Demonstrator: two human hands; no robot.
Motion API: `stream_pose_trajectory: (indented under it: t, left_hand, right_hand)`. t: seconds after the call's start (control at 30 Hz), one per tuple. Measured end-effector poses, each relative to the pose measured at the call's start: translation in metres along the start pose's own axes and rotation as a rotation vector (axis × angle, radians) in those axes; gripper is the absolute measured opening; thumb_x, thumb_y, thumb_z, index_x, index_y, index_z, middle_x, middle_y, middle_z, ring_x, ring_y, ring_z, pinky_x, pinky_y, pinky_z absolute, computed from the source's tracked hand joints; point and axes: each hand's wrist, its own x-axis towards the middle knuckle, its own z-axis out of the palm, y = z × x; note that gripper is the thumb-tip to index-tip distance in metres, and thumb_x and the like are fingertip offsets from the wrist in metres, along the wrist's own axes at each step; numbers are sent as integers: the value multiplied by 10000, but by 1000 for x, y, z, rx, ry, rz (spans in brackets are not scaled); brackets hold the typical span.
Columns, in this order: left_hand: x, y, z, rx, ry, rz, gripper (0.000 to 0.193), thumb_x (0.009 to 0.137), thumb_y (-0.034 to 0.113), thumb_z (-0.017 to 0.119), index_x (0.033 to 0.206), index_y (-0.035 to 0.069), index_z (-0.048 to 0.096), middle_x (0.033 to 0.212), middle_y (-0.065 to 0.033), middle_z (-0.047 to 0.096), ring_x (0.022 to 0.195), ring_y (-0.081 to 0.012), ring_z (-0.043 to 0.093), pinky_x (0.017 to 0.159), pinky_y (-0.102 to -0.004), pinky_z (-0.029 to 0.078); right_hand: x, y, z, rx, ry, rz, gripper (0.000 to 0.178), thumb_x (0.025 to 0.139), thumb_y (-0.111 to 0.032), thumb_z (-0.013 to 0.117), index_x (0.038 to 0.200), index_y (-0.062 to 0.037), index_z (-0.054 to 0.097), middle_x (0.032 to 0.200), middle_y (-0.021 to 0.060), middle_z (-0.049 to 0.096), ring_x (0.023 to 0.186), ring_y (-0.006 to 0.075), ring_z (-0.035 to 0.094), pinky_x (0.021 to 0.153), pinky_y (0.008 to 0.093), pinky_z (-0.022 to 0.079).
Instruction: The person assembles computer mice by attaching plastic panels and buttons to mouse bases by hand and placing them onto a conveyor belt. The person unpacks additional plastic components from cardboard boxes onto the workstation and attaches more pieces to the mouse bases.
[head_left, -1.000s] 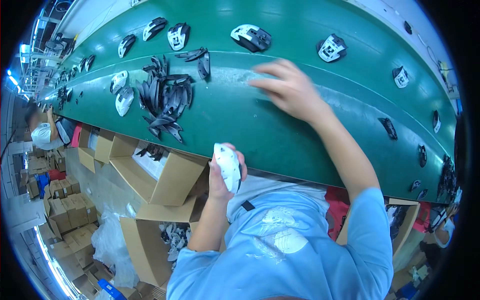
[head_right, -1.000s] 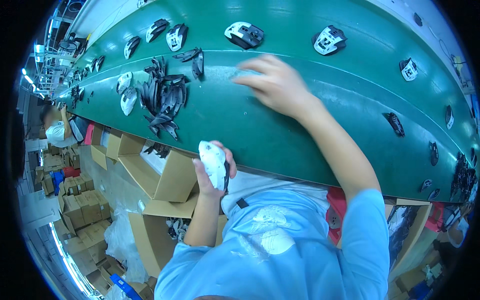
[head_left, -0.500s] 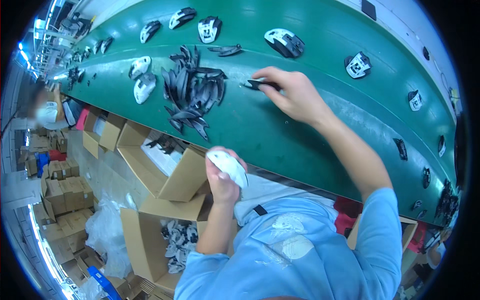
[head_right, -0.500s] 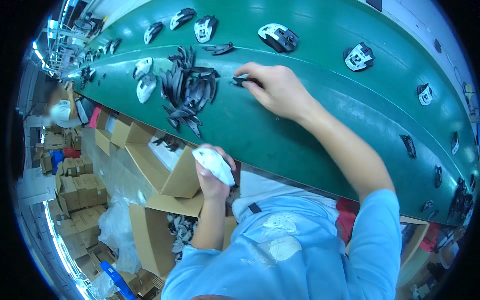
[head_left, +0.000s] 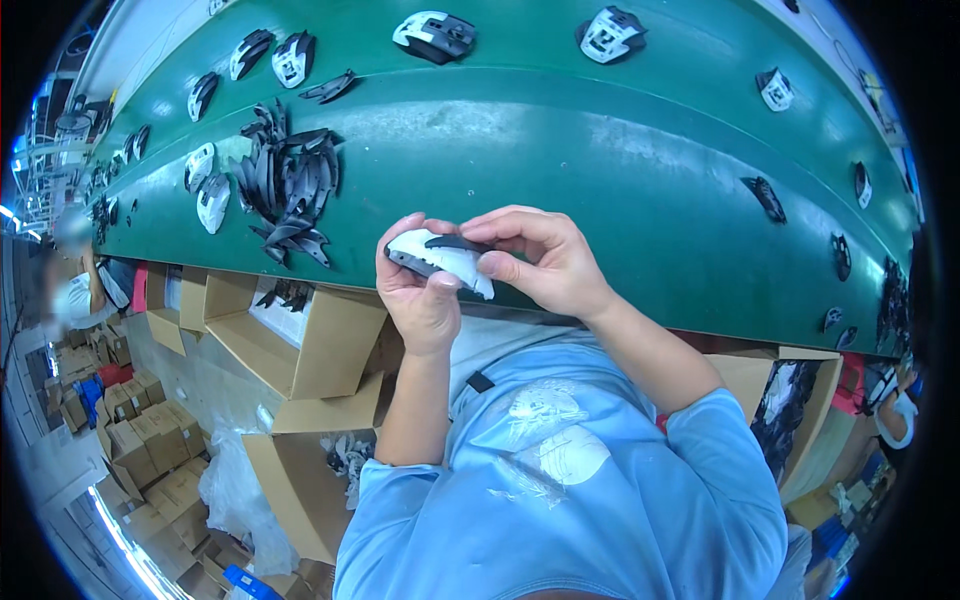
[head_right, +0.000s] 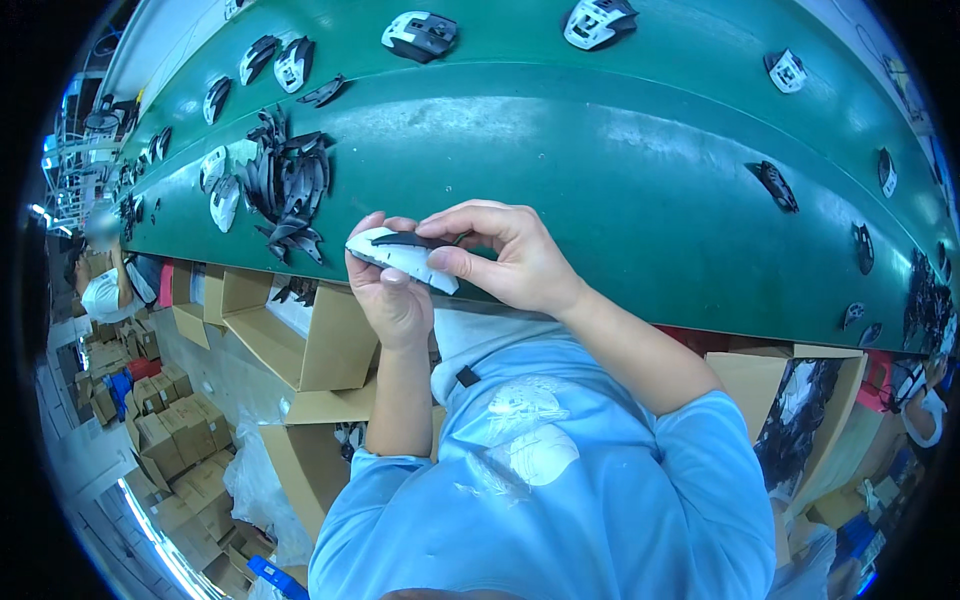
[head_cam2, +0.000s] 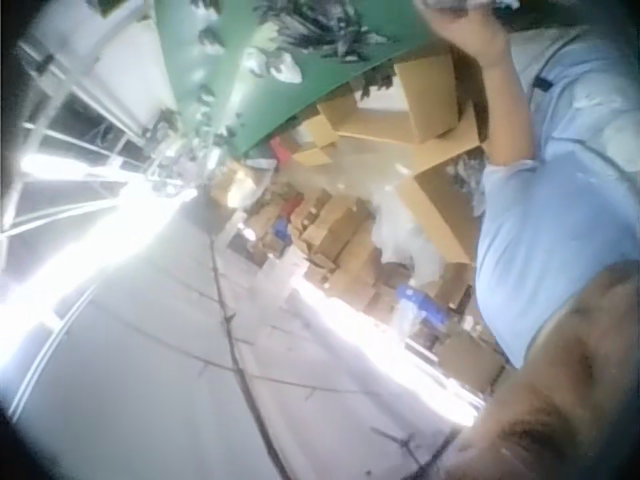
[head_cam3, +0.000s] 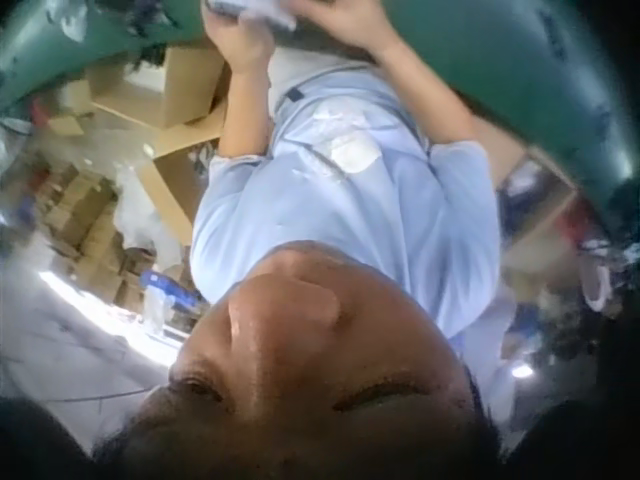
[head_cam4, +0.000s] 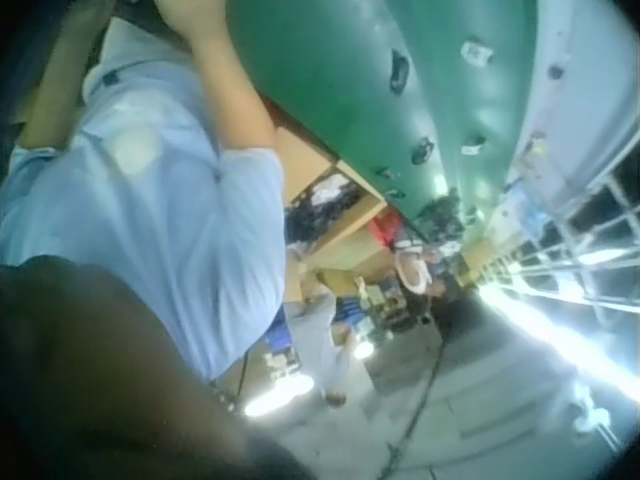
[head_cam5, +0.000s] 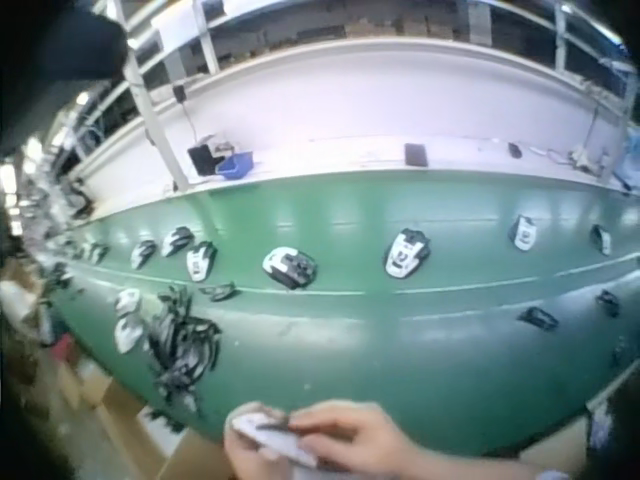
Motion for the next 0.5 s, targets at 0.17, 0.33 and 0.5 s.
stream_pose_trajectory:
  t: [0.17, 0.33, 0.5]
  left_hand:
    - [-2, -7, -17, -55, -96, -55, 612, 793, 429, 859, 1197, 73, 568, 1099, -75, 631, 1007, -213, 663, 880, -362, 581]
    - [-2, -8, -5, -53, -157, -3, 553, 827, 484, 817, 1088, 75, 553, 1034, -79, 594, 982, -186, 627, 884, -335, 568]
    - [3, -11, -17, 26, -193, 8, 593, 818, 524, 813, 1087, 65, 550, 1021, -81, 595, 971, -174, 613, 858, -314, 551]
  right_hand:
    - [-5, 2, -6, 478, -105, 284, 248, 911, -68, 758, 1145, -2, 709, 1073, 76, 720, 989, 130, 665, 903, 291, 546]
    - [-12, -3, -10, 549, -120, 353, 238, 916, -71, 752, 1136, 12, 710, 1064, 74, 718, 978, 123, 656, 904, 287, 551]
    - [-14, -7, -12, 380, -162, 339, 265, 875, -26, 773, 1133, -6, 720, 1113, 110, 721, 1008, 162, 679, 929, 319, 563]
